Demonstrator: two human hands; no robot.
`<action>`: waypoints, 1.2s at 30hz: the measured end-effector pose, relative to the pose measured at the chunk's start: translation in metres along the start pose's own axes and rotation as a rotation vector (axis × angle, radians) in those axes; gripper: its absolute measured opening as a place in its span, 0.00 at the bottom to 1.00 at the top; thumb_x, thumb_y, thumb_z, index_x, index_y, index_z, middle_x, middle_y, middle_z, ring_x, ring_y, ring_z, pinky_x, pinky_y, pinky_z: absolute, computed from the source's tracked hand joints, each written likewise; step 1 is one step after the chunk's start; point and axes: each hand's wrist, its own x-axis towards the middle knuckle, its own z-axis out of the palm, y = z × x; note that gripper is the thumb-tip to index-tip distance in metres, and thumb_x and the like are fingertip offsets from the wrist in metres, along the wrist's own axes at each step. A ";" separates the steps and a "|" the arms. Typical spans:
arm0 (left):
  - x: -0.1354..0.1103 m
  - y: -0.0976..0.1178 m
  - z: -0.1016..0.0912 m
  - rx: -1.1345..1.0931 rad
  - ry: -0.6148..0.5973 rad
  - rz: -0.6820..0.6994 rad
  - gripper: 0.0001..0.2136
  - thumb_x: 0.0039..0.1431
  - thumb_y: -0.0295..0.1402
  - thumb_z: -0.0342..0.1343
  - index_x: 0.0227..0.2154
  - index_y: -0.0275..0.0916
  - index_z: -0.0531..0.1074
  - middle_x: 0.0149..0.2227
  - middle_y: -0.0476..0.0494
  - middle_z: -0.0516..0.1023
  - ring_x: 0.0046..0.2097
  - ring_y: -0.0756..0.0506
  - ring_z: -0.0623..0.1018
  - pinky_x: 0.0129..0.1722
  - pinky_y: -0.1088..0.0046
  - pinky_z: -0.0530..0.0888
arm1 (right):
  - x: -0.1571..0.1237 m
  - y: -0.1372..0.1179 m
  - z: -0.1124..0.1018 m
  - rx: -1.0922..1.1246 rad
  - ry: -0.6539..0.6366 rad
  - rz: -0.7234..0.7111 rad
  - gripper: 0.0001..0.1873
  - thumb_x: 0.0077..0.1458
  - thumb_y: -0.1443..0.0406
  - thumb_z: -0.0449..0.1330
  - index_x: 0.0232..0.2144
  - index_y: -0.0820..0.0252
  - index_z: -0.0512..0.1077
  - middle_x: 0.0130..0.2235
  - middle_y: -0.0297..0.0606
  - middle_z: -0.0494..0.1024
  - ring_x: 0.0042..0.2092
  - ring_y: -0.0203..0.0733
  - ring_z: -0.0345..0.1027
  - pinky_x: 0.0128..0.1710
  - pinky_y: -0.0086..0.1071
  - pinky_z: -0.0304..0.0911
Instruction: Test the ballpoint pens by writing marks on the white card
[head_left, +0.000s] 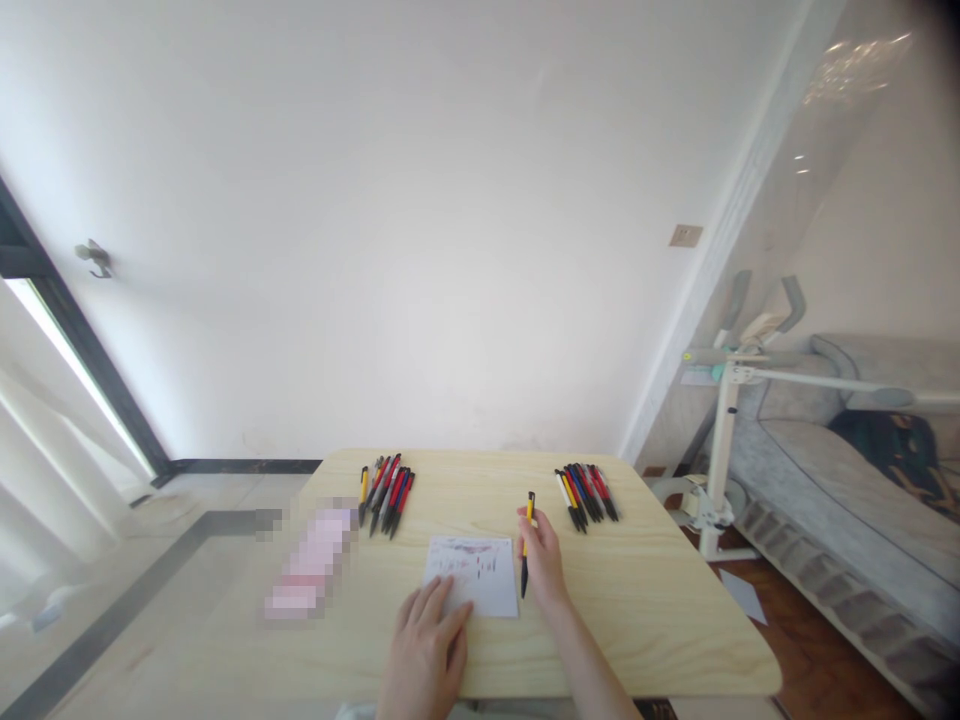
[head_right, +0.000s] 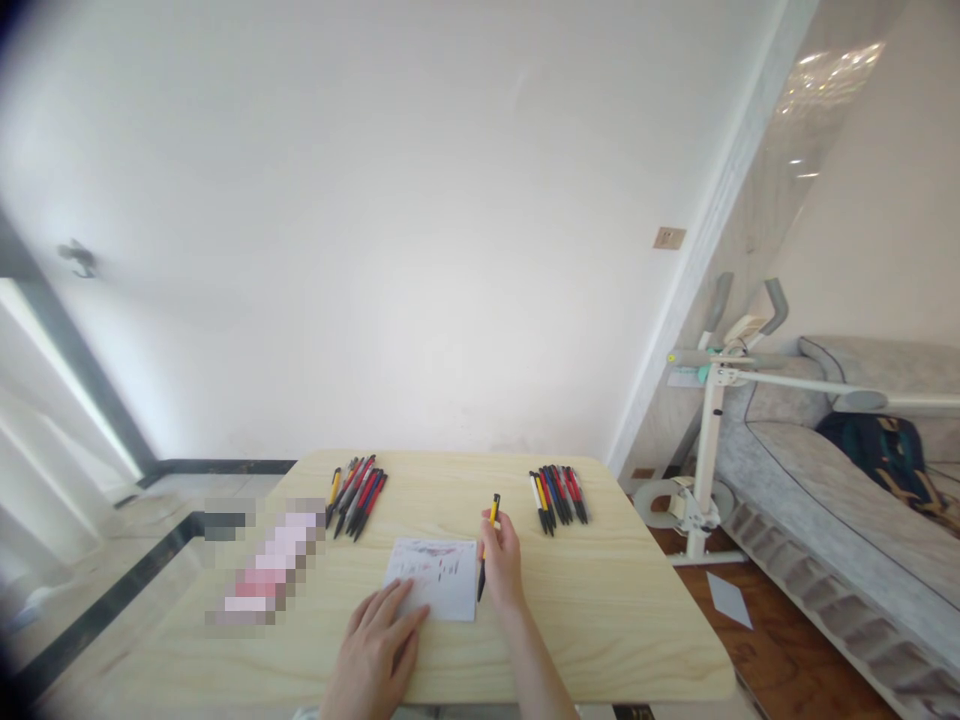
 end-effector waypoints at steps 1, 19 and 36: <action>0.000 0.000 0.000 -0.002 -0.002 -0.001 0.13 0.53 0.29 0.50 0.42 0.49 0.70 0.51 0.45 0.69 0.52 0.41 0.66 0.47 0.58 0.67 | 0.000 0.000 -0.001 0.011 0.004 0.001 0.18 0.45 0.51 0.56 0.32 0.59 0.66 0.14 0.23 0.59 0.16 0.30 0.52 0.15 0.23 0.49; 0.000 0.002 -0.001 -0.007 -0.011 -0.022 0.14 0.53 0.27 0.50 0.41 0.49 0.70 0.51 0.44 0.68 0.53 0.40 0.65 0.47 0.56 0.67 | 0.005 -0.001 -0.010 0.201 0.013 0.117 0.25 0.45 0.47 0.54 0.37 0.60 0.65 0.12 0.22 0.60 0.12 0.28 0.49 0.10 0.21 0.45; -0.002 0.001 0.002 -0.024 0.044 -0.050 0.17 0.52 0.27 0.49 0.46 0.43 0.67 0.49 0.42 0.69 0.51 0.41 0.67 0.46 0.59 0.69 | 0.016 0.000 -0.033 0.621 -0.077 0.236 0.11 0.46 0.60 0.57 0.33 0.58 0.69 0.23 0.29 0.66 0.16 0.28 0.50 0.14 0.25 0.49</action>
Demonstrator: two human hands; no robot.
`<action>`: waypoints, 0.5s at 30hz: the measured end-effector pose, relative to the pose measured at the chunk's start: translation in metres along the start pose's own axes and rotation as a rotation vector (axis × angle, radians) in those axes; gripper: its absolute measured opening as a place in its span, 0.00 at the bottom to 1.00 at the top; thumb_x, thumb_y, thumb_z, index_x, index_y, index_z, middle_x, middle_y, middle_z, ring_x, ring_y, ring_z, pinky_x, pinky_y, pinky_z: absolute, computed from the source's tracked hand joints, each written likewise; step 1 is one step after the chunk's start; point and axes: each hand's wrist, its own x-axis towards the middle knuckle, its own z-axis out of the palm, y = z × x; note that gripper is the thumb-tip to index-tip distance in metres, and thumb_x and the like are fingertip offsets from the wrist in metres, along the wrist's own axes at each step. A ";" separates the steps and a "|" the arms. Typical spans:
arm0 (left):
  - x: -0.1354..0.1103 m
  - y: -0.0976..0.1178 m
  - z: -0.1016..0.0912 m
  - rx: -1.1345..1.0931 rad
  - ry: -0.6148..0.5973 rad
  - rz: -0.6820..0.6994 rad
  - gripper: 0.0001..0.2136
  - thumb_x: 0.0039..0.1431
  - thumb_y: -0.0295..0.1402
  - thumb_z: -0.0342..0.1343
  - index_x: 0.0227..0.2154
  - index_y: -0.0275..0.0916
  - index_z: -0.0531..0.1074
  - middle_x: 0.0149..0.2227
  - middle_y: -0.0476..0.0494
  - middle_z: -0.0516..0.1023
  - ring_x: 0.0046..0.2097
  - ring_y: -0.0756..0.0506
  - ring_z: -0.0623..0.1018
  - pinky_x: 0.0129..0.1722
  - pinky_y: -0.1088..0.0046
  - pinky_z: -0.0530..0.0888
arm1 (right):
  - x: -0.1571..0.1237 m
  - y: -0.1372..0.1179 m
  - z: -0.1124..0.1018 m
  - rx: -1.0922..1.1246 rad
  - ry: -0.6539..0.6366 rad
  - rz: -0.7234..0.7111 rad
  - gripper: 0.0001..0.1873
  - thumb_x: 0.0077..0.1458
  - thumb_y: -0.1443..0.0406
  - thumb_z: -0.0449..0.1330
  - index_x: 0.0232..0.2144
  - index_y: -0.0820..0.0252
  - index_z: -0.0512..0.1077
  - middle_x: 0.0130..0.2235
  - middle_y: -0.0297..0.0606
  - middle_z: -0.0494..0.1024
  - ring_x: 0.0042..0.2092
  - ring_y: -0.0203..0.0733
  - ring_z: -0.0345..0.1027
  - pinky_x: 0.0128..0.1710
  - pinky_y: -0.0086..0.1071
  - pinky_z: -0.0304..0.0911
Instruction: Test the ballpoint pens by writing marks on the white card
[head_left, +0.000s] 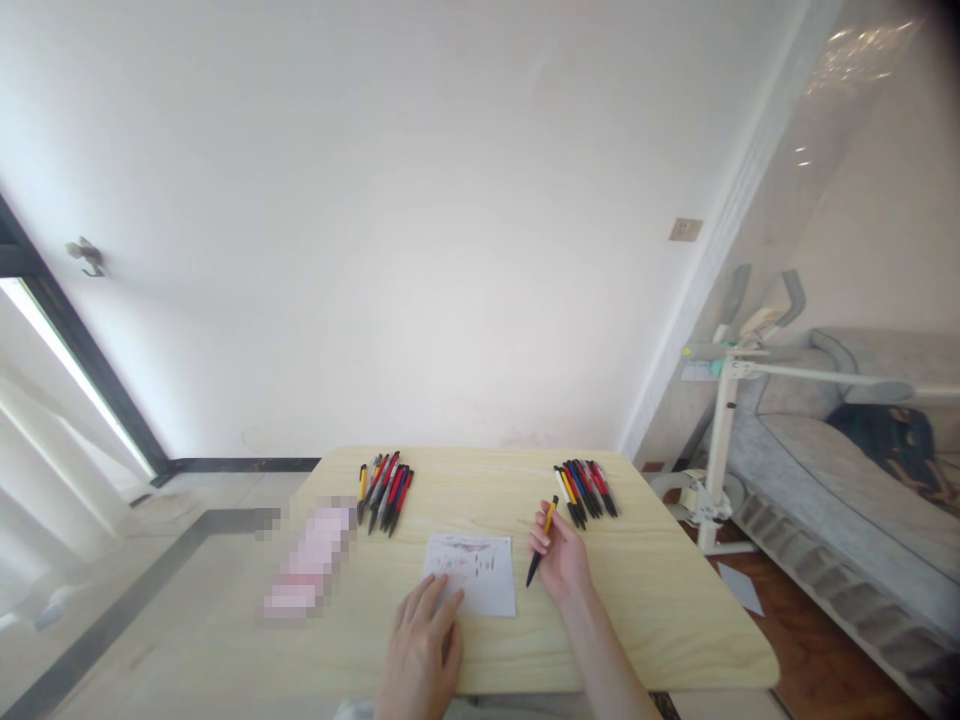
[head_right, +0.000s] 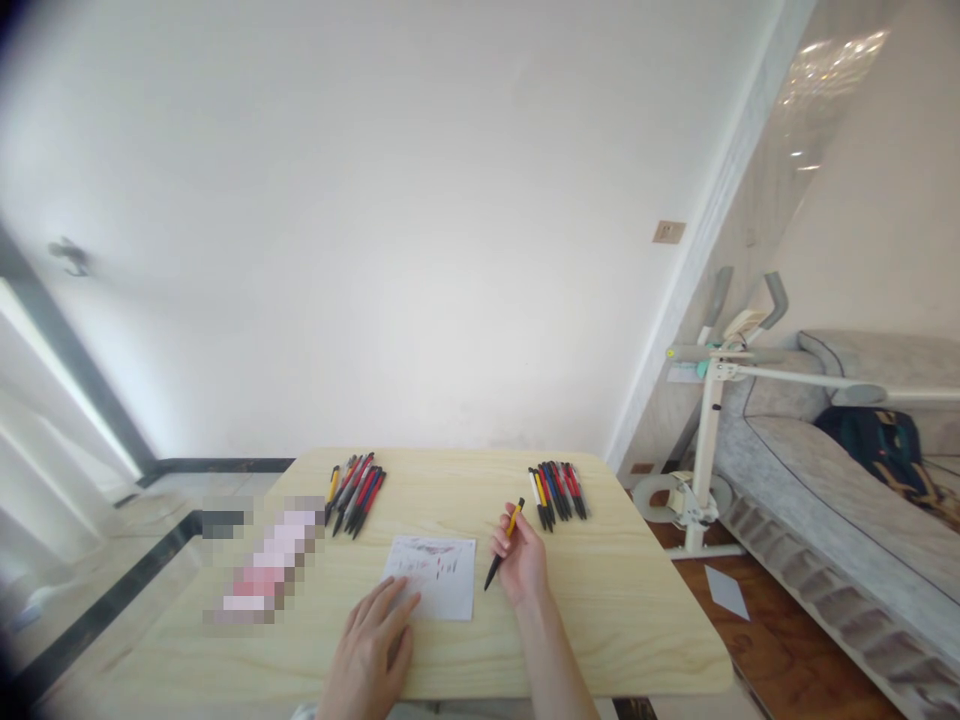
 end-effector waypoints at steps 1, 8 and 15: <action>0.000 0.000 0.000 -0.001 0.013 0.000 0.17 0.52 0.27 0.49 0.46 0.43 0.67 0.49 0.42 0.70 0.51 0.41 0.67 0.46 0.60 0.70 | 0.000 -0.001 -0.001 0.021 -0.004 0.000 0.11 0.46 0.60 0.57 0.33 0.58 0.69 0.22 0.28 0.64 0.16 0.28 0.49 0.14 0.25 0.48; 0.001 -0.004 0.003 0.018 0.102 0.039 0.14 0.49 0.28 0.52 0.41 0.43 0.70 0.46 0.42 0.73 0.48 0.41 0.71 0.43 0.62 0.72 | -0.001 -0.002 -0.003 0.139 -0.035 -0.008 0.09 0.47 0.60 0.57 0.30 0.59 0.69 0.18 0.24 0.55 0.16 0.27 0.47 0.14 0.23 0.45; 0.002 -0.008 0.007 0.046 0.109 0.092 0.12 0.48 0.29 0.54 0.38 0.43 0.71 0.44 0.41 0.74 0.46 0.41 0.72 0.41 0.64 0.73 | -0.001 -0.002 -0.004 0.190 -0.045 -0.016 0.11 0.49 0.57 0.55 0.25 0.59 0.68 0.17 0.22 0.49 0.15 0.27 0.44 0.14 0.22 0.44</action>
